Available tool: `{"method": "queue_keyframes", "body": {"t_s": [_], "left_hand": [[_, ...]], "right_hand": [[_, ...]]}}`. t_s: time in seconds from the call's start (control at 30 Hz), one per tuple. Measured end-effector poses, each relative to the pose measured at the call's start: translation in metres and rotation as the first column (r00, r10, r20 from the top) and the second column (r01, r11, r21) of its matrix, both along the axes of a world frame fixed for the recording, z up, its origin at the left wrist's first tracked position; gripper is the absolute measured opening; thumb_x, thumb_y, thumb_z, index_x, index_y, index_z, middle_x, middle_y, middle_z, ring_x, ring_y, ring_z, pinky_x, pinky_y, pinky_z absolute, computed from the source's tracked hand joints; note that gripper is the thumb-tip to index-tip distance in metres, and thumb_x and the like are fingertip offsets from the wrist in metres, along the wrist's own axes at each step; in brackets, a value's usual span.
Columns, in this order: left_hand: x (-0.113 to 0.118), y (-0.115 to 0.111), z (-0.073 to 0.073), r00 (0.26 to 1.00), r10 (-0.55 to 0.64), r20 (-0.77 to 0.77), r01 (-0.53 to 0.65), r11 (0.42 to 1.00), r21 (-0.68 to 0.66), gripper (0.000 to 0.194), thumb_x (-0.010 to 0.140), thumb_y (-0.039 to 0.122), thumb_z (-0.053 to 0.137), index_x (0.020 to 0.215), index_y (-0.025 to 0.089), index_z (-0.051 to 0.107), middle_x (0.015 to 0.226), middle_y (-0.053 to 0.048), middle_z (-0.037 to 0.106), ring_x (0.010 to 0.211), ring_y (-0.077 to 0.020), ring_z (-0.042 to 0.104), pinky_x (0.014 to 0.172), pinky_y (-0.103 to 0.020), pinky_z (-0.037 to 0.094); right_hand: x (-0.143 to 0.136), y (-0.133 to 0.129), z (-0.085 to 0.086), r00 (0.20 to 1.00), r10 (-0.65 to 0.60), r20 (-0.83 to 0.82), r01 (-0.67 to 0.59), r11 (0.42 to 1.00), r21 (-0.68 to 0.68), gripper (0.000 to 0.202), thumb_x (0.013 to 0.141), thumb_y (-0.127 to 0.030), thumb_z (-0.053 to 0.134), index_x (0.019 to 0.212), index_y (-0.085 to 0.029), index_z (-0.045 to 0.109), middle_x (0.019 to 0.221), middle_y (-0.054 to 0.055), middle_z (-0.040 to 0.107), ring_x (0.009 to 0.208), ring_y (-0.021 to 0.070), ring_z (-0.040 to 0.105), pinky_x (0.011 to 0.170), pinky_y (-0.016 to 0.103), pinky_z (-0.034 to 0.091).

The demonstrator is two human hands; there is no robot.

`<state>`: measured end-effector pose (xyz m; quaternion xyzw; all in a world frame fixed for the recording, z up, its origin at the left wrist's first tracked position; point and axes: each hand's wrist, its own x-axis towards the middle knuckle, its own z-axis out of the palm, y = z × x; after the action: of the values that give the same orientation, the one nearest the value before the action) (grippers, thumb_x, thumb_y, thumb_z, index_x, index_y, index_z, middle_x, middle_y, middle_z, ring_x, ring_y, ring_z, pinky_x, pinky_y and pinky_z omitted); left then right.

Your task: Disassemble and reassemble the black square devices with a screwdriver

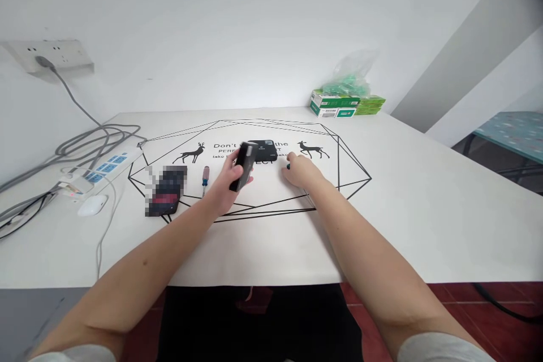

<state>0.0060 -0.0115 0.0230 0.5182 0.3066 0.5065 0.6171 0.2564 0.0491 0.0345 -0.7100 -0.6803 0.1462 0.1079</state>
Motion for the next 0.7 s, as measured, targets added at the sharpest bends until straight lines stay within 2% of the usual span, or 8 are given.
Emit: {"method": "queue_keyframes", "body": {"t_s": [0.1,0.2,0.27,0.37,0.47,0.53,0.6,0.7], "left_hand": [[0.0,-0.004,0.007,0.98,-0.006,0.2,0.038,0.987,-0.156,0.074,0.085,0.05,0.087,0.15,0.032,0.056,0.127,-0.007,0.073,0.139,-0.0361,0.061,0.116,-0.063,0.048],[0.001,-0.007,0.006,0.972,-0.001,0.235,0.053,0.975,-0.215,0.078,0.076,0.032,0.091,0.146,0.031,0.057,0.122,-0.005,0.075,0.127,-0.0346,0.069,0.11,-0.057,0.053],[0.004,-0.008,0.001,0.974,0.022,0.227,0.041,0.963,-0.268,0.083,0.071,0.021,0.088,0.147,0.031,0.055,0.123,-0.004,0.075,0.125,-0.033,0.071,0.108,-0.051,0.056],[0.01,-0.008,-0.002,0.977,0.098,0.187,-0.027,0.936,-0.35,0.09,0.067,0.012,0.082,0.15,0.034,0.053,0.125,-0.003,0.074,0.128,-0.0321,0.07,0.106,-0.047,0.058],[0.009,-0.004,0.001,0.954,0.26,0.146,-0.197,0.917,-0.347,0.071,0.08,0.028,0.08,0.147,0.03,0.055,0.137,-0.008,0.071,0.14,-0.0343,0.064,0.114,-0.051,0.056],[0.001,0.003,0.004,0.898,0.431,0.093,-0.4,0.884,-0.241,0.053,0.093,0.044,0.071,0.141,0.026,0.057,0.149,-0.012,0.066,0.151,-0.0342,0.056,0.124,-0.052,0.049],[-0.011,0.011,0.006,0.79,0.613,-0.017,-0.613,0.79,-0.009,0.046,0.097,0.042,0.068,0.14,0.028,0.057,0.161,-0.01,0.056,0.161,-0.0308,0.044,0.132,-0.05,0.04],[-0.027,0.019,0.005,0.67,0.738,-0.086,-0.666,0.647,0.371,0.046,0.097,0.032,0.067,0.142,0.029,0.055,0.163,-0.01,0.054,0.161,-0.03,0.044,0.135,-0.052,0.035]], "right_hand": [[-0.017,-0.009,0.0,0.952,0.23,-0.2,-0.18,0.954,0.242,0.044,0.105,-0.045,0.059,0.141,-0.019,0.063,0.154,0.021,0.065,0.15,0.042,0.055,0.124,0.063,0.044],[-0.038,-0.024,0.0,0.653,0.527,-0.544,-0.433,0.849,0.304,0.065,0.102,-0.06,0.061,0.154,-0.022,0.053,0.161,0.018,0.06,0.15,0.0365,0.057,0.122,0.057,0.049],[-0.051,-0.033,0.001,0.561,0.587,-0.584,-0.52,0.799,0.303,0.095,0.083,-0.059,0.084,0.161,-0.023,0.045,0.167,0.018,0.054,0.154,0.0388,0.052,0.126,0.059,0.044],[-0.063,-0.04,0.004,0.587,0.592,-0.552,-0.536,0.795,0.283,0.105,0.07,-0.043,0.094,0.162,-0.023,0.045,0.166,0.018,0.051,0.152,0.0401,0.052,0.126,0.059,0.045],[-0.067,-0.031,0.006,0.627,0.626,-0.463,-0.575,0.773,0.267,0.104,0.067,-0.034,0.093,0.16,-0.023,0.048,0.161,0.018,0.053,0.149,0.04,0.052,0.124,0.06,0.045],[-0.071,-0.02,0.005,0.654,0.675,-0.342,-0.629,0.736,0.251,0.102,0.065,-0.034,0.093,0.158,-0.022,0.052,0.158,0.019,0.053,0.147,0.0414,0.052,0.125,0.062,0.044],[-0.079,-0.009,0.005,0.645,0.736,-0.203,-0.706,0.676,0.21,0.101,0.064,-0.036,0.094,0.157,-0.025,0.054,0.159,0.019,0.052,0.148,0.0443,0.051,0.125,0.066,0.041],[-0.094,0.006,0.005,0.578,0.813,-0.069,-0.808,0.582,0.093,0.103,0.063,-0.038,0.096,0.158,-0.027,0.056,0.162,0.019,0.051,0.151,0.0472,0.049,0.126,0.067,0.04]]}}
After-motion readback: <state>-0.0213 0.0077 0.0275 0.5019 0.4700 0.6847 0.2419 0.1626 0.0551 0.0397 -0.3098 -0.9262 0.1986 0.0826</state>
